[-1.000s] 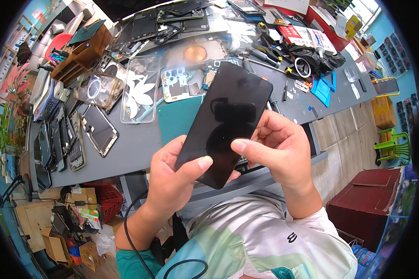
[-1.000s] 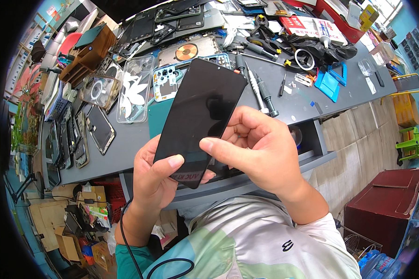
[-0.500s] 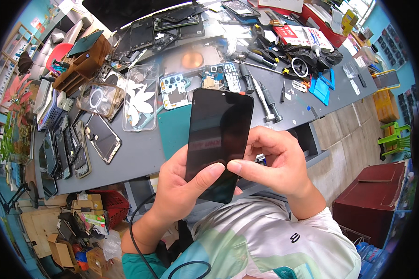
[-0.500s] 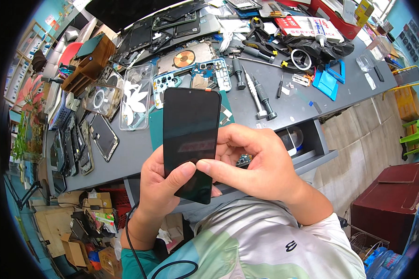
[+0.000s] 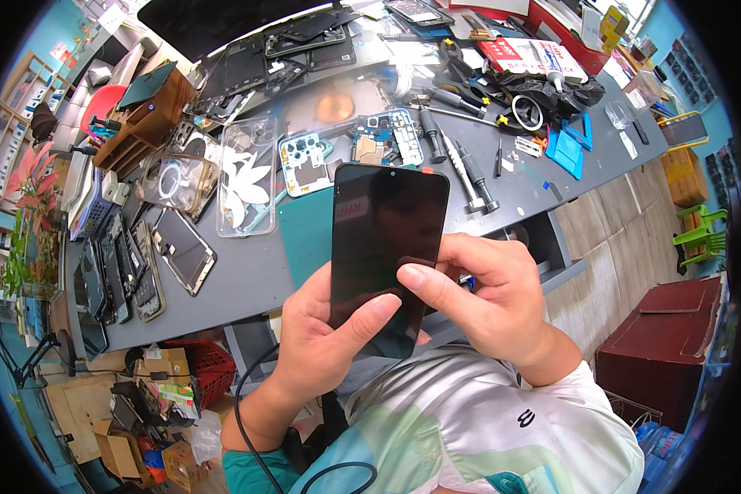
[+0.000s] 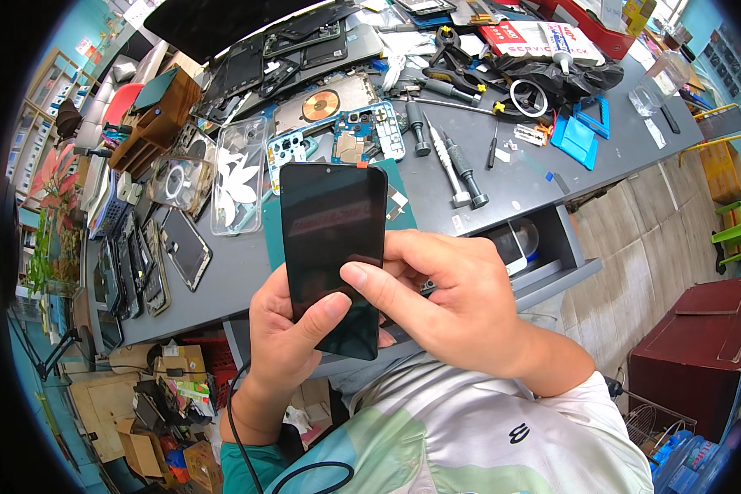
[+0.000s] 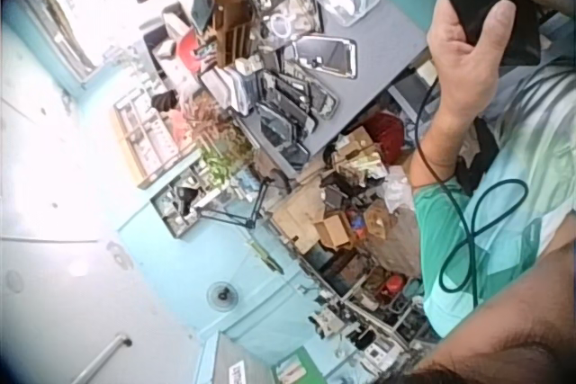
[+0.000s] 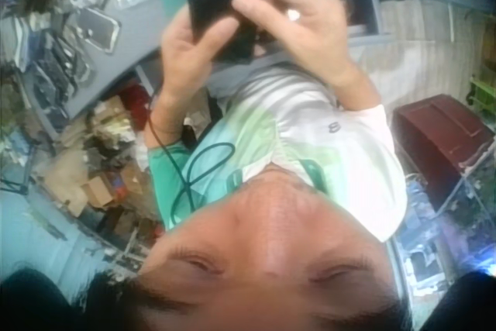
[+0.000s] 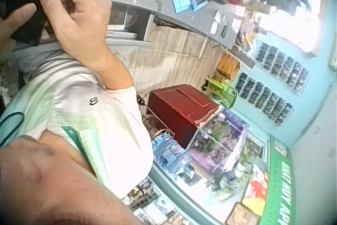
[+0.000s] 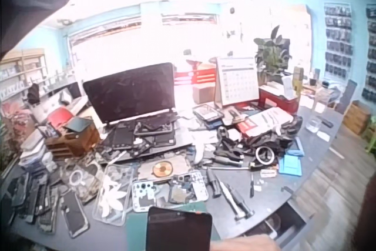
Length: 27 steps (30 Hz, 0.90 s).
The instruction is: The person cleans the back of a smartphone chassis, applies adhesive from a tube along the edges, and then attaches a new screen assembly. They press the screen into place and connect internal ribbon cables to the motherboard.
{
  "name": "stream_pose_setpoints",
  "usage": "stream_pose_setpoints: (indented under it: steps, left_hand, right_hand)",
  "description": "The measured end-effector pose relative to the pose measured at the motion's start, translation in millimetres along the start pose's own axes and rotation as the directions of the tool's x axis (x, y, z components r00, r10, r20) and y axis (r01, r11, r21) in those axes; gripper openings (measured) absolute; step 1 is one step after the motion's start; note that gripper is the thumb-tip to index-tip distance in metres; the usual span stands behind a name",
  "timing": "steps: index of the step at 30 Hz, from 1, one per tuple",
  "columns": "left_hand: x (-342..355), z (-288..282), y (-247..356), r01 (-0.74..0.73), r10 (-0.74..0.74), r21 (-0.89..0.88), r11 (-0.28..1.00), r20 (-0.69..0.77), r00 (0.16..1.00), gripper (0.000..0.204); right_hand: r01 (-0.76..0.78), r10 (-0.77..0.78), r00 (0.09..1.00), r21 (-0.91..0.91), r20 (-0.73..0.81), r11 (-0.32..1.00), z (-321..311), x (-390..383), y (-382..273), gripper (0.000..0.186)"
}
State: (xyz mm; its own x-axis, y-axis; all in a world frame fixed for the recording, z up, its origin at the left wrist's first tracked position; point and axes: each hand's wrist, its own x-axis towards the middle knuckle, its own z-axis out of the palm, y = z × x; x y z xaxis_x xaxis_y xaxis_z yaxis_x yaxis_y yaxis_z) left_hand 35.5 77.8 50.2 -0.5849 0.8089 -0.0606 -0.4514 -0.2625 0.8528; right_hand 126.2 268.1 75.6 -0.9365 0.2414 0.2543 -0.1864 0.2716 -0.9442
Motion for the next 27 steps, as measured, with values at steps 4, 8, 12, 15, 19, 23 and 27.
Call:
stream_pose_setpoints:
  steps: [4,8,12,15,19,23,27]
  left_hand:
    - [0,-1,-2,-0.03,0.03,0.04,0.999,0.0,1.0,0.04]
    - [-2,0,-1,-0.031,0.032,0.084,0.996,-0.012,0.999,0.039]
    - [-2,-1,-3,-0.091,0.092,0.211,0.973,0.005,0.996,0.039]
    - [-1,0,-5,-0.102,0.105,0.236,0.967,-0.001,0.994,0.039]
    - [-1,-2,-9,-0.128,0.138,0.279,0.952,-0.014,0.99,0.038]
    - [-2,-2,-12,-0.15,0.167,0.291,0.945,-0.035,0.985,0.036]
    - [-3,-3,-10,-0.165,0.175,0.285,0.944,-0.012,0.984,0.036]
  right_hand:
    - [0.005,-0.005,1.0,-0.018,-0.004,1.0,0,-1,-1,0.019]
    - [0.024,-0.025,0.998,-0.027,-0.055,0.999,7,-3,-2,0.017]
    - [0.119,-0.142,0.987,-0.24,-0.081,0.963,9,-3,0,0.017]
    - [0.18,-0.228,0.968,-0.345,-0.103,0.921,11,-4,2,0.019]
    - [0.211,-0.269,0.958,-0.399,-0.095,0.892,11,-4,4,0.021]
    - [0.165,-0.216,0.97,-0.355,-0.11,0.92,12,-4,5,0.022]
    - [0.143,-0.17,0.976,-0.193,-0.133,0.971,12,-4,5,0.022]
